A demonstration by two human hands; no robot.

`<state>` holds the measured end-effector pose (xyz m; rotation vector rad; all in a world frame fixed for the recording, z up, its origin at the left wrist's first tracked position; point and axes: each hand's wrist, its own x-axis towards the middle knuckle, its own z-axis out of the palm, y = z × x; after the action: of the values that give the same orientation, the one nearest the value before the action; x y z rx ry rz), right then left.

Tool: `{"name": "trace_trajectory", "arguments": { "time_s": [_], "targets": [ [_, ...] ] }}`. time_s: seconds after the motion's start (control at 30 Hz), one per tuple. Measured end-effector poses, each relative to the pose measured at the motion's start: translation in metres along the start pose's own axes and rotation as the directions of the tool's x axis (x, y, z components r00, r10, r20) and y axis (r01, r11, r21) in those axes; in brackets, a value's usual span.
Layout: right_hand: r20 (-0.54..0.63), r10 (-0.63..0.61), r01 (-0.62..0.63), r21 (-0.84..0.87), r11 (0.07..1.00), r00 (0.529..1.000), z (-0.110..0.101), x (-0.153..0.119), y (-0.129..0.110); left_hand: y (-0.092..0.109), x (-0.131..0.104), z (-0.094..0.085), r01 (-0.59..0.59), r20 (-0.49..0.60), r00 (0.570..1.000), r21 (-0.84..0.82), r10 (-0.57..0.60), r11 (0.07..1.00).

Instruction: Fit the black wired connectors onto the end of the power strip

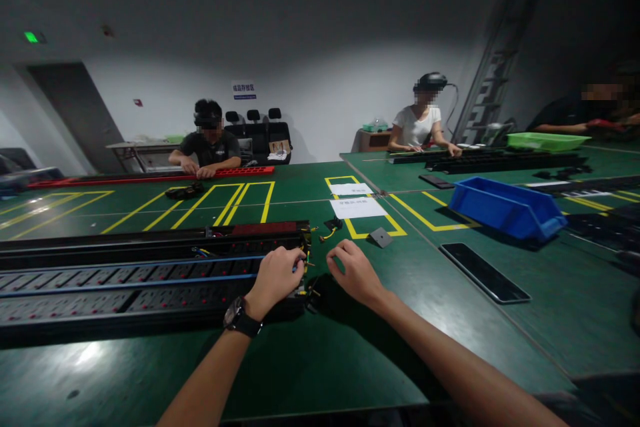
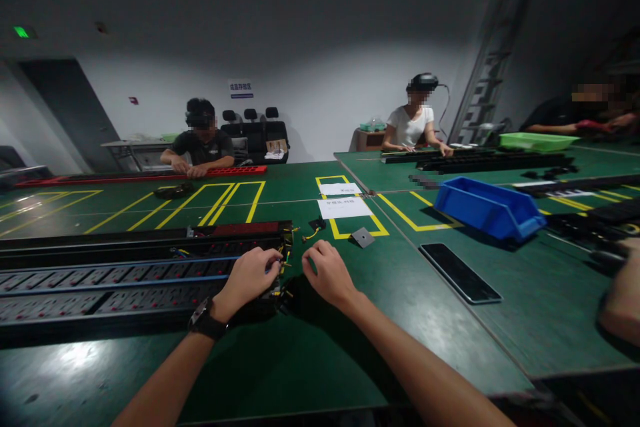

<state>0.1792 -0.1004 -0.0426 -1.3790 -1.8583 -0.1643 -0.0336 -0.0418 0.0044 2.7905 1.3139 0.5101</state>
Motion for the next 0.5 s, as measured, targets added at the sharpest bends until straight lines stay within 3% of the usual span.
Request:
{"name": "trace_trajectory", "arguments": {
  "time_s": [0.2, 0.33, 0.5],
  "targets": [
    [0.052, 0.028, -0.028, -0.014, 1.000, 0.998, -0.0027, 0.0003, -0.0036, -0.0011, 0.0006, 0.0004, -0.011, -0.005, 1.000, -0.013, 0.011, 1.000],
    [0.155, 0.069, -0.058, -0.074, 0.996, 0.986, -0.0031, -0.0001, -0.0057, -0.0043, 0.0014, 0.0023, -0.036, 0.021, 0.999, -0.103, 0.038, 0.994],
    [0.335, 0.248, -0.153, -0.285, 0.946, 0.909, -0.0040, -0.0011, -0.0073, -0.0076, 0.0017, 0.0046, -0.087, 0.007, 0.996, -0.170, 0.089, 0.982]
  ]
}}
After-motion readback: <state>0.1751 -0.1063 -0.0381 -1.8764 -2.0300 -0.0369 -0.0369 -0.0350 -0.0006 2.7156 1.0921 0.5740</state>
